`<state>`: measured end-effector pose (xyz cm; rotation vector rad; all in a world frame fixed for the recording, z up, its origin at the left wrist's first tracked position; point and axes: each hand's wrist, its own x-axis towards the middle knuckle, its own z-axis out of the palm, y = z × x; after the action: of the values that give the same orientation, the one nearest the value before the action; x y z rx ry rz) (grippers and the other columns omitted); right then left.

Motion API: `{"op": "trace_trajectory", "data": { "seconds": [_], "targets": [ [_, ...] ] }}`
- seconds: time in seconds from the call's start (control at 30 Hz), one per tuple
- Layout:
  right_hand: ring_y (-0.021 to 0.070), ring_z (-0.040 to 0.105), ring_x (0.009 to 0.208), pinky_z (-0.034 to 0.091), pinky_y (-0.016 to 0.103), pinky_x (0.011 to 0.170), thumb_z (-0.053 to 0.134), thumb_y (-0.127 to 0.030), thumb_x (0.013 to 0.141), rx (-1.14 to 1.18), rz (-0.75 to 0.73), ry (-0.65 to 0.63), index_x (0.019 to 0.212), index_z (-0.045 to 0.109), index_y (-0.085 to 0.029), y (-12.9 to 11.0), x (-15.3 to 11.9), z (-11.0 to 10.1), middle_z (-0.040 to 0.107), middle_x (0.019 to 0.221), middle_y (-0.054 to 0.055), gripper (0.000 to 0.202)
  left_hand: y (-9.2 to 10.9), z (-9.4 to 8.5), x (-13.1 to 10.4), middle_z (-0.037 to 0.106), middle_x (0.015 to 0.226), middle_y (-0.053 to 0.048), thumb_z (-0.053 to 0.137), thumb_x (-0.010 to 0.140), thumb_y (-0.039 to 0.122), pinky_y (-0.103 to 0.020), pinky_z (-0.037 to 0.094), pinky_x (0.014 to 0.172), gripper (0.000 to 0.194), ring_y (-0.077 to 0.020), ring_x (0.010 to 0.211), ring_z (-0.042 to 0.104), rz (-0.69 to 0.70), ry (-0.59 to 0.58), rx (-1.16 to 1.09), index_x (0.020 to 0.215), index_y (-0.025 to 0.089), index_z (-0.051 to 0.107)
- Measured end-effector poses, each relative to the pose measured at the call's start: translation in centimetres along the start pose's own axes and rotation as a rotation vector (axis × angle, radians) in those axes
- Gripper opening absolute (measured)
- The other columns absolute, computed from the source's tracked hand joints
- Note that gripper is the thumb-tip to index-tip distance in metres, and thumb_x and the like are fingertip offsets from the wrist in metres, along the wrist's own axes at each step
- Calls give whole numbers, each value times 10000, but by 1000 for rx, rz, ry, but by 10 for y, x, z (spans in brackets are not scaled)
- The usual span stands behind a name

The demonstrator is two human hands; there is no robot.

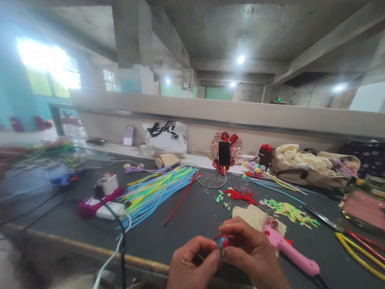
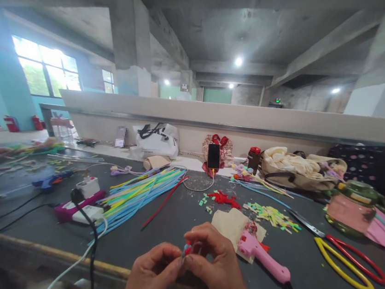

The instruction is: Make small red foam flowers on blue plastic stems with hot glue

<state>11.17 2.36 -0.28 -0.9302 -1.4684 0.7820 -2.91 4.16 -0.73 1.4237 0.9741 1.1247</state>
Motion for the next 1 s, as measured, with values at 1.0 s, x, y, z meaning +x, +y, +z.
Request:
{"op": "trace_trajectory", "data": {
  "seconds": [1.0],
  "targets": [
    [141,490,706,383,229,612,609,-288,699,-10,64,-35,814,614,-202,-5,1,2,523,819,13,143,-9,2,4,522,502,18,574,647,292,-208,352,483,157,-126,493,456,77,45,156,587,156,626]
  ]
}}
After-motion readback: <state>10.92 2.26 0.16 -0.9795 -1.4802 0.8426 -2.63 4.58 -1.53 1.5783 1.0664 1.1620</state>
